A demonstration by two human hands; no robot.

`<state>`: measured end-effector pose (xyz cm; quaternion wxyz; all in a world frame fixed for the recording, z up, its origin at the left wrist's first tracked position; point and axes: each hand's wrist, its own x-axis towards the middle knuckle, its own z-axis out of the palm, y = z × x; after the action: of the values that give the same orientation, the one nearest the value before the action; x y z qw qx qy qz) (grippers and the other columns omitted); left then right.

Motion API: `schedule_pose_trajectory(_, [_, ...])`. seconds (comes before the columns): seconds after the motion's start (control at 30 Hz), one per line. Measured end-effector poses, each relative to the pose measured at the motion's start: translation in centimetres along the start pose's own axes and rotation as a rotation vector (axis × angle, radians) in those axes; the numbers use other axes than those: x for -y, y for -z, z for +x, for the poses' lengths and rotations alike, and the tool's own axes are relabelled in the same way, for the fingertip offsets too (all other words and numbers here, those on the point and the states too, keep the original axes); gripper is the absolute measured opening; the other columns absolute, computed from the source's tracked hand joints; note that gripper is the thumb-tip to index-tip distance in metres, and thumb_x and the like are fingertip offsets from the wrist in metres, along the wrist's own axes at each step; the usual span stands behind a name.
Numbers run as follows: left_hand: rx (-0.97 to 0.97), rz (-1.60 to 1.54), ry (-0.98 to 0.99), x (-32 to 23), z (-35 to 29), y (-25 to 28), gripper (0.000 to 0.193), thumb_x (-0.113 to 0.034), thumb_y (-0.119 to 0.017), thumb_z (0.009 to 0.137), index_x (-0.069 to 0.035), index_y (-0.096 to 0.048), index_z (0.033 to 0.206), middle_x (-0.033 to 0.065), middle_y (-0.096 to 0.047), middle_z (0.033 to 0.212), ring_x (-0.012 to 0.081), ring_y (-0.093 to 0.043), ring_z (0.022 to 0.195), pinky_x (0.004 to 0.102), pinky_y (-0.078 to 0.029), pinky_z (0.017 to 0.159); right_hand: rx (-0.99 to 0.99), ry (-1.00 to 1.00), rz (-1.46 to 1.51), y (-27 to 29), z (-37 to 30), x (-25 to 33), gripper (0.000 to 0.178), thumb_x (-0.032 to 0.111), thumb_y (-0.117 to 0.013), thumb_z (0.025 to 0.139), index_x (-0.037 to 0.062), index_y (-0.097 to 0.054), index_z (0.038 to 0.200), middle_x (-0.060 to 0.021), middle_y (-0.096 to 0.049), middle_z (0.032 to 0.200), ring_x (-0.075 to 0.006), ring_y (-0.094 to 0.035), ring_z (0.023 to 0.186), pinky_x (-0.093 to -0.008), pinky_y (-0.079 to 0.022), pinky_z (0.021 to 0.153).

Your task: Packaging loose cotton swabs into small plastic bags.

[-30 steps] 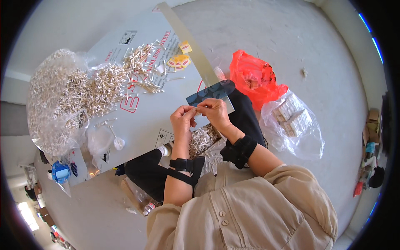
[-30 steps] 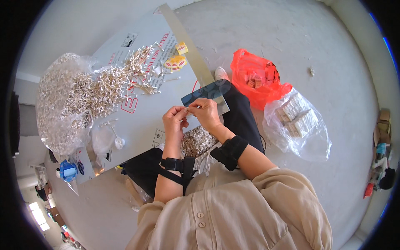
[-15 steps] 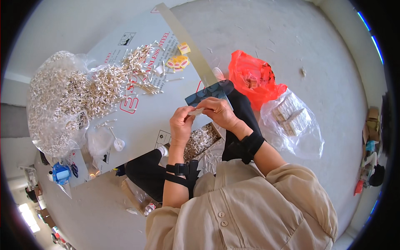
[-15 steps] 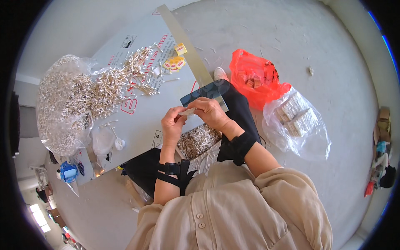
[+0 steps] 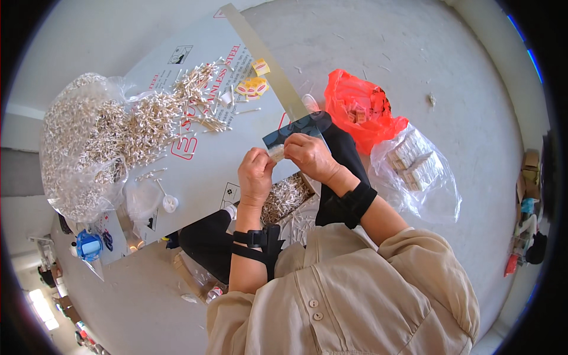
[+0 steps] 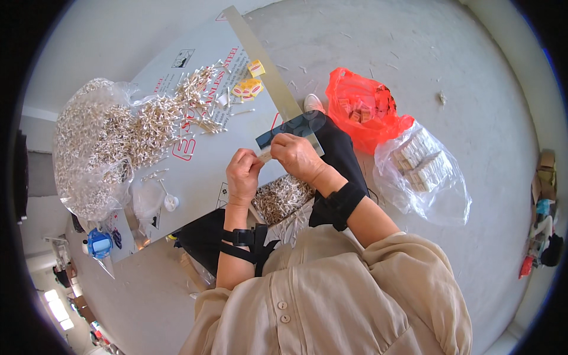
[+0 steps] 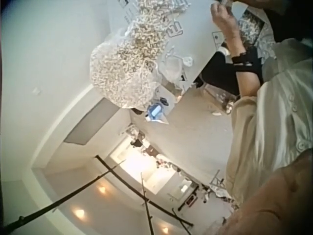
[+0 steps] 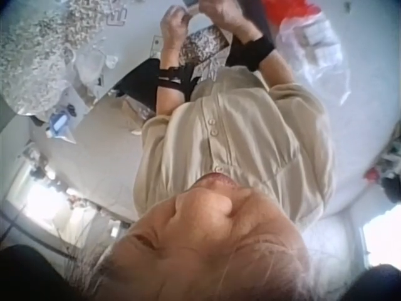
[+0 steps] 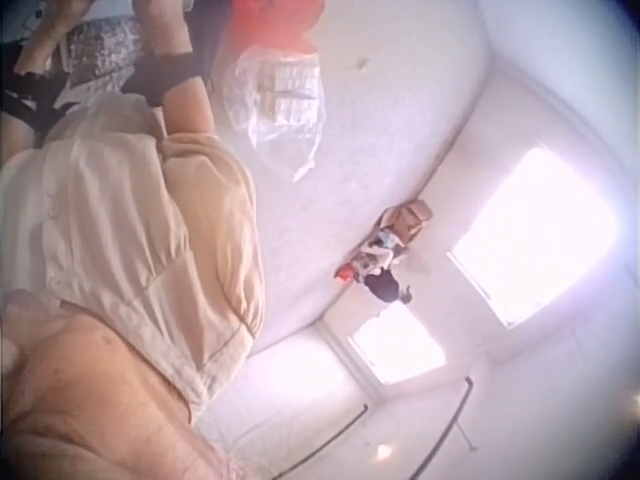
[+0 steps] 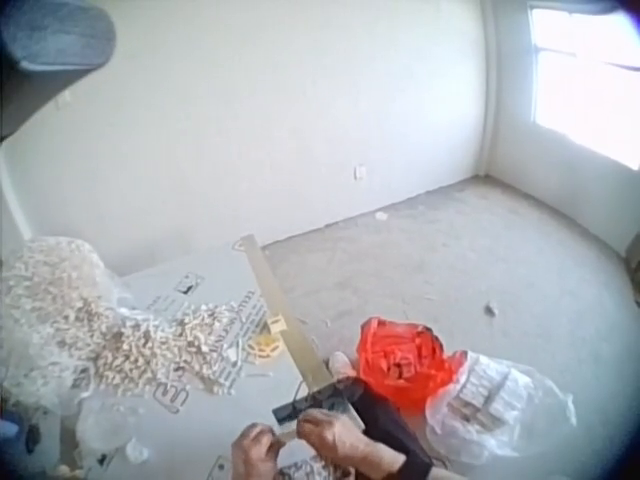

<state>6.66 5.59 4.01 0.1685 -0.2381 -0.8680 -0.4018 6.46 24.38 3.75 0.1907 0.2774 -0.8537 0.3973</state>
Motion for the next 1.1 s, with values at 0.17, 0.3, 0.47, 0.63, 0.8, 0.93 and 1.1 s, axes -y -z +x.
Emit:
schedule_pose_trajectory(0.17, [0.093, -0.137, 0.264, 0.5, -0.3, 0.0, 0.016, 0.002, -0.071, 0.073, -0.002, -0.056, 0.076, 0.012, -0.058, 0.082, 0.034, -0.06, 0.072, 0.0417, -0.049, 0.062, 0.114, -0.118, 0.081, -0.1, 0.0, -0.4, 0.012, 0.002, -0.069, 0.075, 0.0029, -0.06, 0.081, -0.0105, -0.059, 0.083, -0.0323, -0.064, 0.076, -0.0386, -0.053, 0.066])
schedule_pose_trajectory(0.3, [0.139, -0.096, 0.209, 0.7, 0.2, 0.4, 0.015, 0.004, -0.069, 0.075, -0.002, -0.055, 0.078, 0.0127, -0.057, 0.082, 0.0353, -0.059, 0.074, 0.0434, -0.049, 0.064, 0.193, 0.022, -0.051, 0.3, 0.2, -1.1, 0.012, 0.0, -0.065, 0.074, 0.0021, -0.057, 0.083, -0.0115, -0.057, 0.084, -0.0322, -0.063, 0.077, -0.0393, -0.053, 0.067])
schedule_pose_trajectory(0.47, [0.092, 0.084, 0.009, 0.1, 0.9, 0.7, 0.018, 0.008, -0.067, 0.072, 0.001, -0.052, 0.077, 0.0117, -0.057, 0.079, 0.033, -0.058, 0.074, 0.0417, -0.047, 0.062, 0.202, 0.111, -0.112, 0.3, 0.9, -0.8, 0.012, 0.0, -0.061, 0.071, 0.0006, -0.054, 0.081, -0.0136, -0.057, 0.088, -0.0328, -0.061, 0.084, -0.0386, -0.052, 0.072])
schedule_pose_trajectory(0.63, [0.07, 0.039, -0.003, 0.7, 0.6, 0.4, 0.019, 0.008, -0.069, 0.069, -0.001, -0.054, 0.077, 0.01, -0.057, 0.082, 0.0305, -0.058, 0.077, 0.0412, -0.048, 0.065, 0.15, 0.111, -0.069, -0.1, 0.8, -0.7, 0.012, 0.0, -0.062, 0.072, 0.0007, -0.055, 0.082, -0.0132, -0.058, 0.088, -0.0333, -0.061, 0.084, -0.0389, -0.053, 0.072])
schedule_pose_trajectory(0.8, [0.068, 0.037, -0.035, 0.0, 0.7, 0.5, 0.024, 0.007, -0.069, 0.069, -0.006, -0.067, 0.089, 0.0072, -0.058, 0.085, 0.0297, -0.056, 0.08, 0.0401, -0.051, 0.07, 0.125, -0.023, 0.052, -0.2, 0.3, -0.7, 0.012, -0.001, -0.067, 0.076, 0.0022, -0.058, 0.084, -0.0116, -0.06, 0.085, -0.0334, -0.063, 0.08, -0.0394, -0.053, 0.068])
schedule_pose_trajectory(0.93, [0.143, 0.167, -0.091, -0.1, 0.0, 0.8, 0.041, 0.007, -0.072, 0.067, -0.011, -0.072, 0.104, 0.0046, -0.057, 0.085, 0.026, -0.057, 0.082, 0.0366, -0.052, 0.071, 0.108, -0.038, 0.092, -0.2, 0.4, -0.6, 0.013, -0.002, -0.068, 0.076, 0.0022, -0.059, 0.084, -0.0118, -0.06, 0.087, -0.0331, -0.064, 0.081, -0.0388, -0.053, 0.069])
schedule_pose_trajectory(1.1, [0.172, 0.19, -0.111, 0.3, -0.2, 0.8, 0.04, 0.007, -0.074, 0.066, -0.011, -0.073, 0.101, 0.0043, -0.058, 0.087, 0.0248, -0.057, 0.085, 0.036, -0.052, 0.071, 0.049, -0.001, 0.066, -0.5, 0.5, -0.3, 0.009, 0.002, -0.066, 0.076, 0.0016, -0.057, 0.078, -0.0116, -0.058, 0.082, -0.0315, -0.062, 0.079, -0.0388, -0.052, 0.068])
